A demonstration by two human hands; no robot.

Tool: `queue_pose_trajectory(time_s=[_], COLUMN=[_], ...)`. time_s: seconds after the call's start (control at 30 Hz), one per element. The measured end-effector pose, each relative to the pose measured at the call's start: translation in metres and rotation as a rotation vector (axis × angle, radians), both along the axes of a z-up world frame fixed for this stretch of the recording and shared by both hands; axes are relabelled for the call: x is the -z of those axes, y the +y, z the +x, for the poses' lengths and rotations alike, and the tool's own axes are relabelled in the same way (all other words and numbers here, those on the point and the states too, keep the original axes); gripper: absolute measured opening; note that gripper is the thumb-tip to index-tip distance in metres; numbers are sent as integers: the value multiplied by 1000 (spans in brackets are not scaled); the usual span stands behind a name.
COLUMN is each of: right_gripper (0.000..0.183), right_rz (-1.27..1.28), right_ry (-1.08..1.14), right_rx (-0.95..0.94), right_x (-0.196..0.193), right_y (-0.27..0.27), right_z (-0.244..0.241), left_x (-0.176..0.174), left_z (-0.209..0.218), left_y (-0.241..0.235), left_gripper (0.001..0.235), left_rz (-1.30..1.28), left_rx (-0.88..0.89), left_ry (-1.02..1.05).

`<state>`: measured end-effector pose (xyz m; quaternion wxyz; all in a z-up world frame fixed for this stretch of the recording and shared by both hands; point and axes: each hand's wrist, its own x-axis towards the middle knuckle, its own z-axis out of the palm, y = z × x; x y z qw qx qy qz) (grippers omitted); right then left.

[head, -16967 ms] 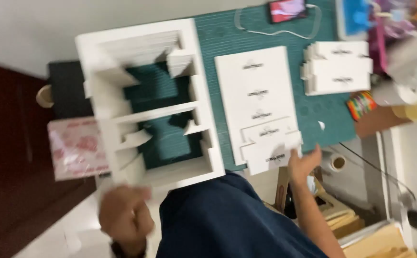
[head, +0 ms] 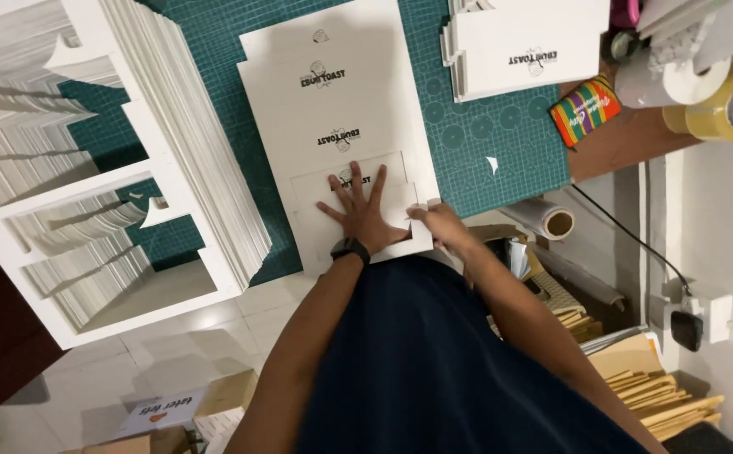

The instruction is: The person is manually separating die-cut cardboard shapes from their waste frames and stacking the finished pieces.

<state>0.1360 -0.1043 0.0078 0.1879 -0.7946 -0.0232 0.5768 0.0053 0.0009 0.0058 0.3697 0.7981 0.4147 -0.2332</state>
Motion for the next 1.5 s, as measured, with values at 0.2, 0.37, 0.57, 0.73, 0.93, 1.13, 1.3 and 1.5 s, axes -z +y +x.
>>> queue_pose_trajectory(time_s=[0.2, 0.37, 0.57, 0.73, 0.93, 1.13, 1.3, 1.5], right_gripper=[65, 62, 57, 52, 59, 66, 71, 45], right_rz=[12, 10, -94, 142, 84, 313, 126, 51], right_ry=[-23, -163, -290, -154, -319, -344, -239, -533], right_rx=[-139, -234, -366, -134, -425, -317, -247, -264], right_x=[-23, 2, 6, 4, -30, 18, 21, 16], right_y=[18, 12, 4, 8, 5, -9, -17, -39], right_z=[4, -9, -24, -11, -44, 5, 8, -11], left_x=[2, 2, -9, -12, 83, 31, 60, 77], left_z=[6, 11, 13, 8, -4, -3, -47, -156], left_y=[0, -1, -6, -2, -36, -11, -9, -46], left_gripper=[142, 133, 103, 129, 132, 142, 115, 82], left_rz=[-19, 32, 74, 42, 317, 157, 277, 355], left_rx=[-1, 43, 34, 9, 86, -33, -108, -823], left_ry=[70, 171, 198, 107, 101, -103, -366, -389])
